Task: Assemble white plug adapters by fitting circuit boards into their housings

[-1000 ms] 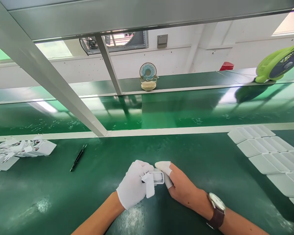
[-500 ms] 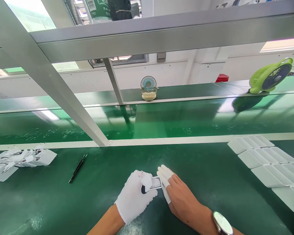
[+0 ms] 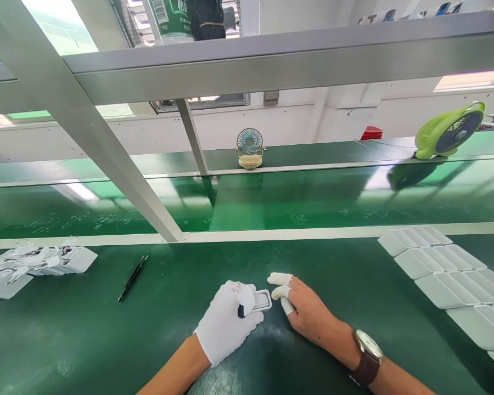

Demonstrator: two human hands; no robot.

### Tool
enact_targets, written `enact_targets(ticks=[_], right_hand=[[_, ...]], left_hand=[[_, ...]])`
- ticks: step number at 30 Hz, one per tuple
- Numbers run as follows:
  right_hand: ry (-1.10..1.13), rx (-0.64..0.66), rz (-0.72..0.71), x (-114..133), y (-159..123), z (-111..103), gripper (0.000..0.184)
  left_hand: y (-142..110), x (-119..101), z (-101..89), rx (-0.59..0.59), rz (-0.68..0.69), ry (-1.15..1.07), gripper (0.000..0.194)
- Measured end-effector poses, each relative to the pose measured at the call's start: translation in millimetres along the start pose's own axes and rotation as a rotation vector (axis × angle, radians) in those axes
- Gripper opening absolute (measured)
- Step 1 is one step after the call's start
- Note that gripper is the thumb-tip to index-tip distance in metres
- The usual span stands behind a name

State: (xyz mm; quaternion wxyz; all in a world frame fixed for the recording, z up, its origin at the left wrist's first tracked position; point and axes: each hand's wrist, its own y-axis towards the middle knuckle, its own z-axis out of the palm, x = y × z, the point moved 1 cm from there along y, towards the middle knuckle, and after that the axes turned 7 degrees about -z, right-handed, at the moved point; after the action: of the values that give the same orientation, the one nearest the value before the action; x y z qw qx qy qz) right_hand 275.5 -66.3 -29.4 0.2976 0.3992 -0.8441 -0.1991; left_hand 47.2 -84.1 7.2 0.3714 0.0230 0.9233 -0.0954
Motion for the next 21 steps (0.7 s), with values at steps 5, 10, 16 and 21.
enact_targets(ticks=[5,10,16,21], right_hand=[[0.086,0.034,0.044,4,3,-8,0.031],[0.118,0.06,0.052,8,3,-11,0.029],[0.058,-0.004,0.121,10,3,-8,0.036],[0.093,-0.043,0.122,15,3,-9,0.044]], left_hand=[[-1,5,1.0,0.02,-0.09,-0.058,0.022],[-2,5,0.7,0.031,-0.086,-0.122,0.018],[-2,3,-1.9,0.015,-0.093,-0.162,0.023],[1,7,-0.7,0.03,-0.123,-0.168,0.025]])
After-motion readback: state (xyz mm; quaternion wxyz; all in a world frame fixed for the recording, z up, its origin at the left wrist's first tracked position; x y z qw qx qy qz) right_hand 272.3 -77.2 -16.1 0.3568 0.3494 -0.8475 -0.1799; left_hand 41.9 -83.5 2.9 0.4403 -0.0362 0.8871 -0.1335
